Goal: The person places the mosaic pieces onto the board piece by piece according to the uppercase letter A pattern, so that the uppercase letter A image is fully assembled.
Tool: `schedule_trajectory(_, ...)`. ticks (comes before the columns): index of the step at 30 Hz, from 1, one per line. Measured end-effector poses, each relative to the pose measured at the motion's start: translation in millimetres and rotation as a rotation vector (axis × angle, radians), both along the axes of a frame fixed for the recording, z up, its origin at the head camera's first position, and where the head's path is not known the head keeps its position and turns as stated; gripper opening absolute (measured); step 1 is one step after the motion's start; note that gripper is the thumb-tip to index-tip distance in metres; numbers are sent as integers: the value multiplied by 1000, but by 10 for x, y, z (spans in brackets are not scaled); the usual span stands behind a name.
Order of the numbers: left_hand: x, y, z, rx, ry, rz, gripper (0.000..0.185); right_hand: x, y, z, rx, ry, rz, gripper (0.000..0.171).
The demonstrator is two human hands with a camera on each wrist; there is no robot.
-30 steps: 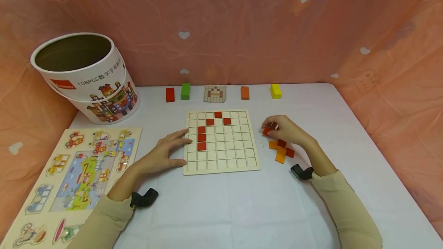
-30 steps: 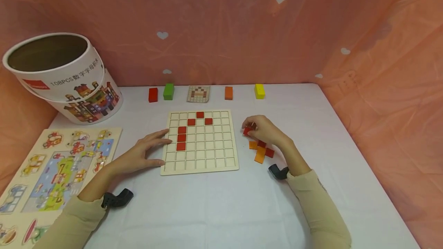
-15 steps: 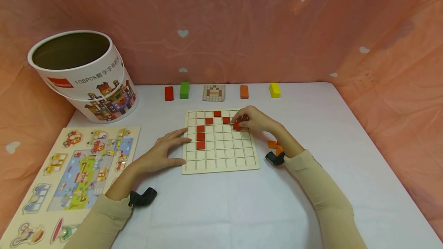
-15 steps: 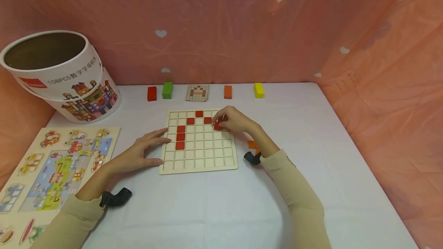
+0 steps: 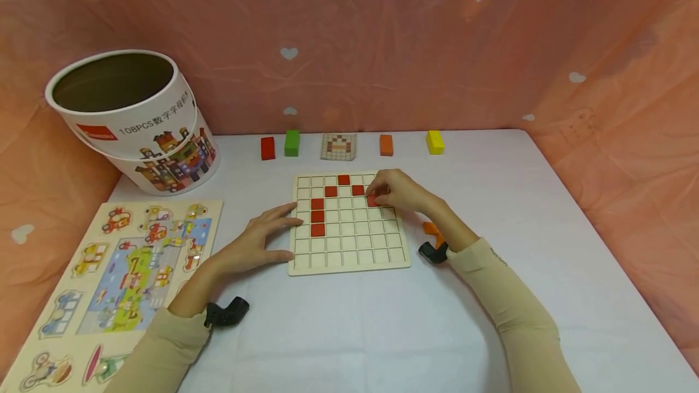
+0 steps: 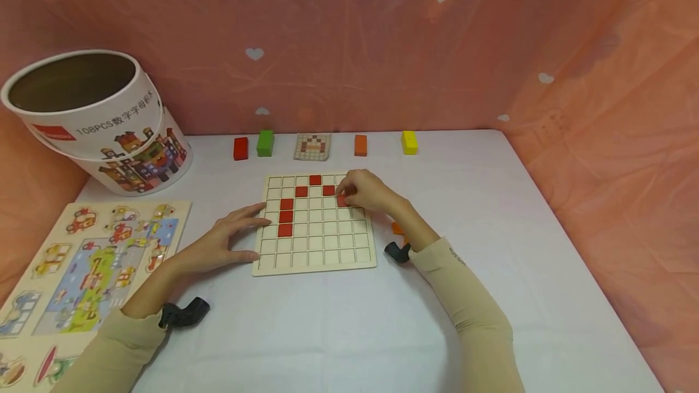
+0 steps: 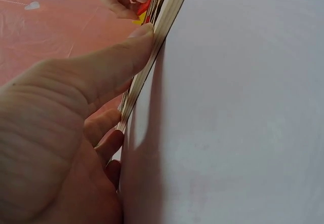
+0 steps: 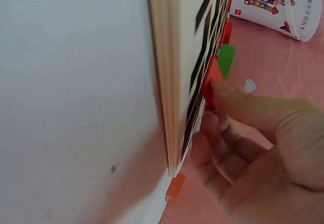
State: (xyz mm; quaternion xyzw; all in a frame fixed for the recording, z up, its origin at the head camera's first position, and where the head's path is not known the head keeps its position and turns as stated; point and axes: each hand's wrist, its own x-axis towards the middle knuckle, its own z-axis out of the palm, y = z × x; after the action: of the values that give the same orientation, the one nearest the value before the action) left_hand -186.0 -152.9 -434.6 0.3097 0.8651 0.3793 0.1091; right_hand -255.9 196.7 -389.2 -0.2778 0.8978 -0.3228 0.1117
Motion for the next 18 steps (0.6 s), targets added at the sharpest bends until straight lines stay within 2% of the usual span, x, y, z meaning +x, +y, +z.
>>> schedule_trajectory(7, 0, 9, -8, -1, 1, -9, 60, 150, 215, 44, -39, 27, -86, 22)
schedule_trajectory(13, -9, -10, 15, -3, 1, -3, 60, 300, 438, 47, -84, 31, -90, 25)
schedule_trajectory(15, -5, -11, 18, 3, -2, -4, 60, 363, 432, 55, -45, 39, -60, 33)
schedule_trajectory(18, 6, -7, 14, 11, -3, -4, 60, 470, 338, 58, 101, 75, 0, 54)
